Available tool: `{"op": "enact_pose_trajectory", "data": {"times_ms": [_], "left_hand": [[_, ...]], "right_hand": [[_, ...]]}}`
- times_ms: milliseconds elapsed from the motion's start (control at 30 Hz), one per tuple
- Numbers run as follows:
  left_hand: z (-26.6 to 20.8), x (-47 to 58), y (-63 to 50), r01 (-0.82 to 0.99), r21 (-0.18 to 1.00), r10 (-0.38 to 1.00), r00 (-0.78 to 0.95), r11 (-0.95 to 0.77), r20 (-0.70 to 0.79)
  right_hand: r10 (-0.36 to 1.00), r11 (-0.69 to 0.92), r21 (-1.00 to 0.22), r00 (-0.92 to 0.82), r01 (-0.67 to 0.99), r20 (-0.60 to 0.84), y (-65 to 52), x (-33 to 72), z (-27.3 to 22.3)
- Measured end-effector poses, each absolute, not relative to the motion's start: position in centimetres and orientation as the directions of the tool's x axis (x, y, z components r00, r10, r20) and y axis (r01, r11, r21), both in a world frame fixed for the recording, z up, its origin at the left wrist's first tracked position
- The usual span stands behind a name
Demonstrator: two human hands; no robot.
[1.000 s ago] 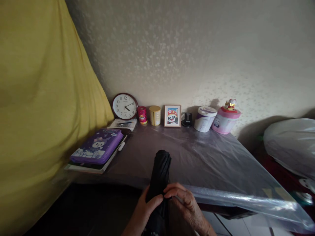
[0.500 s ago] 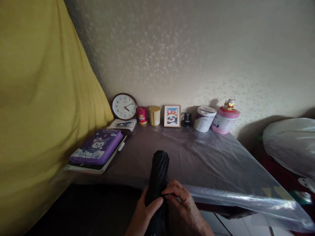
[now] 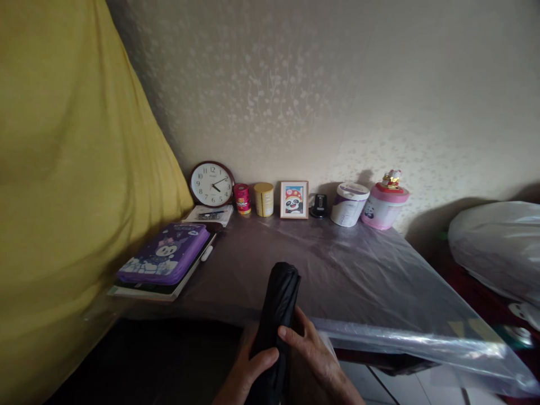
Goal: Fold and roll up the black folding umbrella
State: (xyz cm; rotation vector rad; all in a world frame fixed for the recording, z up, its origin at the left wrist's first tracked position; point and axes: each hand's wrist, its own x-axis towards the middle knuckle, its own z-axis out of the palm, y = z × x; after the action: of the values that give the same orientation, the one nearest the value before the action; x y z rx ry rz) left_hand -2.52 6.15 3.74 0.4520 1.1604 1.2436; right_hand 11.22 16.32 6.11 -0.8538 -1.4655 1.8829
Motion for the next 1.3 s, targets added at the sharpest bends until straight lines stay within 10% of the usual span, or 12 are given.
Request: {"op": "enact_pose_trajectory", "data": {"times_ms": [133,400,1300], "left_hand": [[3.5,-2.4,6.1,-0.467,0.779,0.856,-0.083,0.419,-0.51],[2.2,-1.6,6.4,-0.183,0.981,0.892,-0.431,0.06,-0.135],[3.3,-2.5,8.0,-0.18,0.978,0.834,-0.519,0.106,-0.186]], "right_hand": [[0.783,-0.319,-0.942,-0.589,-0.105,-0.199,15.9,10.3,6.5],[0.862,-0.247,-0.969,-0.454,0.015,-0.227,16.9,9.6,6.8],[0.822,-0.006,-0.998,-0.569,-0.063,0.031,16.8,8.7,6.0]]}}
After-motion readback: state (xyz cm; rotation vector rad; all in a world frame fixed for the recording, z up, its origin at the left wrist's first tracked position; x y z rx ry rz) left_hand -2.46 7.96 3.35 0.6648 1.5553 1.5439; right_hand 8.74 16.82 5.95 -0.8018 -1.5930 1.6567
